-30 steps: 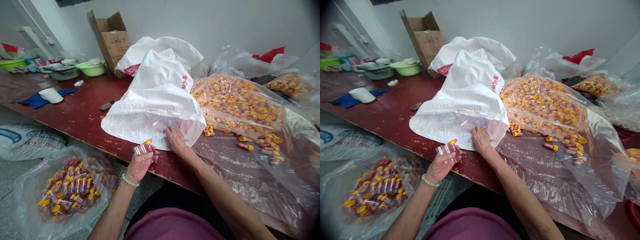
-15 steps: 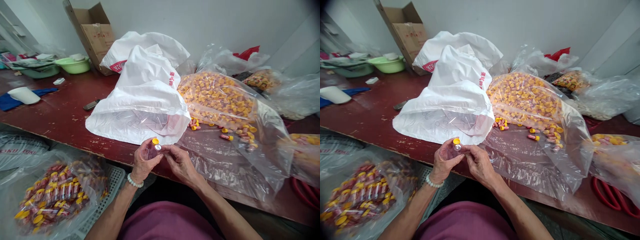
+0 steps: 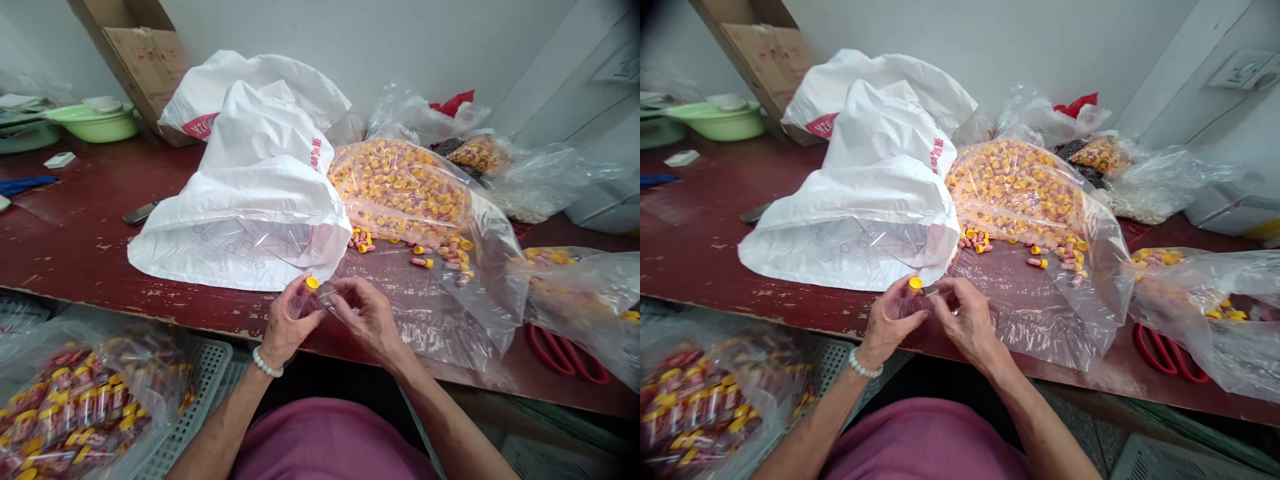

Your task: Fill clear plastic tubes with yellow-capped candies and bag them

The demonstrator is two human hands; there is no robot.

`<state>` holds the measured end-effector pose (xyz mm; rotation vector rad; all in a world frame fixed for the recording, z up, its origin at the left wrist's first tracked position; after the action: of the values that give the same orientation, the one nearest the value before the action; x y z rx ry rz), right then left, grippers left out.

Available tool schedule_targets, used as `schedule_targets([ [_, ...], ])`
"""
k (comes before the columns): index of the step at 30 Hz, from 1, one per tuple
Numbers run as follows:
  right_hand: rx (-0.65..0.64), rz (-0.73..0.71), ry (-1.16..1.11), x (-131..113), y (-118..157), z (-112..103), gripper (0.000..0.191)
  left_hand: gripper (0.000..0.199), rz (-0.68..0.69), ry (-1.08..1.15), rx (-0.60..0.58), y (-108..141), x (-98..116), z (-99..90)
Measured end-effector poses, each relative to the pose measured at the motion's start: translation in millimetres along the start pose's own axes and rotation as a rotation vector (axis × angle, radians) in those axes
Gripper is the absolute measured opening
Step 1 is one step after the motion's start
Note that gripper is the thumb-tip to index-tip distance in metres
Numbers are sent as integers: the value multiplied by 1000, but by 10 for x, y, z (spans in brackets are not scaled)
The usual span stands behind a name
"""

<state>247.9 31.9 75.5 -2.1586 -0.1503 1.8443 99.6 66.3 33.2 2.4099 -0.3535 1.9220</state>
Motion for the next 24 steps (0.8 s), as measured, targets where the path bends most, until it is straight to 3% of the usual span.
schedule_targets([
  [4,169,124,-391,174,67,-55,23,51,-238,451,-30,21,-191,34],
  [6,154,85,-417,164,123,58,21,50,-245,578,-74,39,-155,104],
  [8,122,-19,-305,102,192,184,18,52,-204,643,-86,52,-91,159],
  [12,86,-196,-37,1,322,325,26,53,-187,601,20,74,-102,160],
  [18,-50,-151,1,-16,338,310,26,62,-146,356,65,65,-78,98],
  [21,-48,-174,132,10,163,-53,24,64,-172,340,47,28,-131,78],
  [24,173,-184,425,161,-122,-859,27,54,-186,342,62,-59,-216,39],
])
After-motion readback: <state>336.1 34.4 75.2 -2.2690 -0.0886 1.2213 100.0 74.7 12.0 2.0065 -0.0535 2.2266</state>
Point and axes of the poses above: each hand's wrist, its own y-axis away from the middle knuckle, its own z-axis out of the palm, x = y × z, the point moved 9 cm from there along -y, towards the middle knuckle, and after that the axes turned 12 degrees about -y, right-handed, at the moved point
